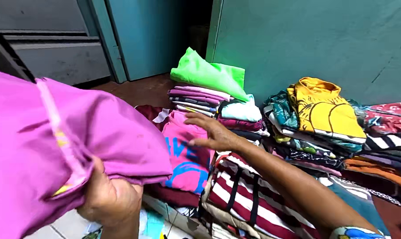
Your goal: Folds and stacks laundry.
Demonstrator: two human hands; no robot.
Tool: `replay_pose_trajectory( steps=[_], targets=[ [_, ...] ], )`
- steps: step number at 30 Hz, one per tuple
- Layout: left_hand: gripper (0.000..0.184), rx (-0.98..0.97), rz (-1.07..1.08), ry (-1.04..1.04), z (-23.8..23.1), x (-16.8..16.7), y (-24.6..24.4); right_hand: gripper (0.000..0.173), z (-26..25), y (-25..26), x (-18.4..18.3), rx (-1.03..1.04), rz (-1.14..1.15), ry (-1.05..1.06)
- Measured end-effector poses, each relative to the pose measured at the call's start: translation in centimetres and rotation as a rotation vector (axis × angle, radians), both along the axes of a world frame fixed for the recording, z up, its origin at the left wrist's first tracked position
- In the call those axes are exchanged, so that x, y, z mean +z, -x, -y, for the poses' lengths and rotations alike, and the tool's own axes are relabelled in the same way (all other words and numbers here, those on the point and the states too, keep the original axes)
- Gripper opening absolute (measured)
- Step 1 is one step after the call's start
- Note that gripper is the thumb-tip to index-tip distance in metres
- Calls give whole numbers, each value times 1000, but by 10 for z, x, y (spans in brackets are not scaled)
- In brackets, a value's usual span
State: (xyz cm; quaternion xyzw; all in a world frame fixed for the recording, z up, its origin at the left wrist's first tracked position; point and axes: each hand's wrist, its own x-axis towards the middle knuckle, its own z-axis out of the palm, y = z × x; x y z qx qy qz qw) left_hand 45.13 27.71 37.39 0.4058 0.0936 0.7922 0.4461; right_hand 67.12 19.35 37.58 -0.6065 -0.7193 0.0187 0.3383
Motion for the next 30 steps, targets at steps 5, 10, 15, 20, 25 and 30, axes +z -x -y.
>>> replay_pose_trajectory(
  steps=[5,10,15,20,25,30],
  targets=[
    [24,37,40,15,-9,18,-48,33,-21,-103,-3,-511,31,-38],
    [25,18,123,-37,-31,56,-76,35,-55,-135,27,-684,-51,-14],
    [36,-99,64,-18,-55,78,-69,42,-75,-131,35,-678,-92,65],
    [31,-174,-108,83,-66,58,-80,42,-70,-131,38,-636,-86,128],
    [31,-418,-152,285,-86,24,-140,55,-86,-164,46,-673,75,29],
    [36,-453,-314,280,-110,16,-141,107,-141,-205,49,-750,115,203]
  ],
)
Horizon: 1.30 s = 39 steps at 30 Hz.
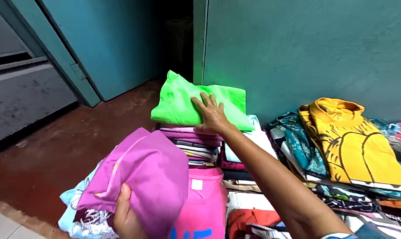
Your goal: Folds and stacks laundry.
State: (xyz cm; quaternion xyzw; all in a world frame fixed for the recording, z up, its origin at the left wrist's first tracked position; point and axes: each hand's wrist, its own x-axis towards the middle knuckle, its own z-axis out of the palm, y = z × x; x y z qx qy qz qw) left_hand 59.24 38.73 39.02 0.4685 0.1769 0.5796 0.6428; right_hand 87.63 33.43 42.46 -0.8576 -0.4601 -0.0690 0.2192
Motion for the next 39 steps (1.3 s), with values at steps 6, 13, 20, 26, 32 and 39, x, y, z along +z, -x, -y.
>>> replay_pose_trajectory(
  steps=[6,13,20,26,32,39],
  targets=[
    [40,8,14,-223,-58,20,17,63,-25,-35,-8,-45,-101,-32],
    [40,79,33,-391,-91,78,-38,46,10,-70,-4,-68,-233,-663],
    [25,-113,-308,-316,-82,109,-157,39,87,-78,13,-112,-161,-1134],
    [60,-733,-767,-543,-64,42,-258,44,129,-61,34,-397,-162,-1407],
    [57,17,-888,-1284,-91,21,-227,50,173,-52,29,-477,-178,-1401],
    [73,-170,-1505,-1061,-65,2,-228,53,148,-47,41,-408,65,-1422]
  ],
)
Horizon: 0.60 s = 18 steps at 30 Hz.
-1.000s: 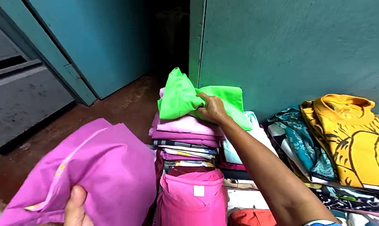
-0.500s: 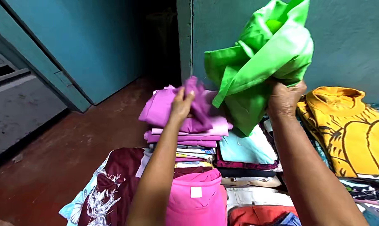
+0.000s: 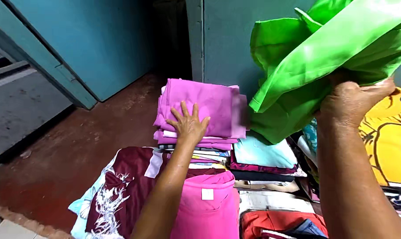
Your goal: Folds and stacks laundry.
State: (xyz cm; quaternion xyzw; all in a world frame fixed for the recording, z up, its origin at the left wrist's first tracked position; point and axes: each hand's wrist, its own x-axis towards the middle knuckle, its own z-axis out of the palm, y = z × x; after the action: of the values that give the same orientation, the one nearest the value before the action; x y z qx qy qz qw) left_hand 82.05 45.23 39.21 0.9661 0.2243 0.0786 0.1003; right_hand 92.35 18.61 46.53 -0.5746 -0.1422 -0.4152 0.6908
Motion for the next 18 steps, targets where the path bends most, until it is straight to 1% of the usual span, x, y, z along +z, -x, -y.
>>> replay_pose_trajectory(
  steps=[1,3,5,6,7,8,9,10,12,13,14,15,16,17,18],
  targets=[
    [71,-56,43,-1,7,-1,3,55,-5,1,2,-9,29,43],
    [63,-237,260,48,22,-9,16,58,-13,4,3,-24,42,202],
    [52,-436,485,210,47,-10,34,58,-24,8,-1,-14,78,350],
    [52,-553,497,361,57,-2,43,58,-31,14,-2,-20,97,431],
    [55,-678,517,558,66,6,51,57,-40,23,-3,-40,128,525],
    [60,-768,541,786,71,15,59,55,-49,33,-4,-55,178,609],
    [64,-802,575,1034,74,22,67,52,-58,42,-6,-60,241,680],
    [64,-778,654,1290,73,26,75,50,-66,51,-8,-52,309,739],
    [64,-660,888,1728,59,31,85,48,-81,69,-9,-36,480,833],
    [67,-614,974,1928,45,35,92,44,-89,77,-10,-35,582,864],
    [63,-579,1044,2059,30,37,104,39,-96,84,-10,-15,680,891],
    [57,-552,1111,2103,14,35,118,33,-103,91,-9,27,771,914],
    [53,-564,1168,2039,-5,26,135,26,-109,97,-6,78,860,933],
    [49,-561,1215,1859,-24,10,157,20,-117,104,-3,140,943,940],
    [45,-483,1303,1674,-41,-11,182,16,-127,113,1,209,1019,929]
  ],
)
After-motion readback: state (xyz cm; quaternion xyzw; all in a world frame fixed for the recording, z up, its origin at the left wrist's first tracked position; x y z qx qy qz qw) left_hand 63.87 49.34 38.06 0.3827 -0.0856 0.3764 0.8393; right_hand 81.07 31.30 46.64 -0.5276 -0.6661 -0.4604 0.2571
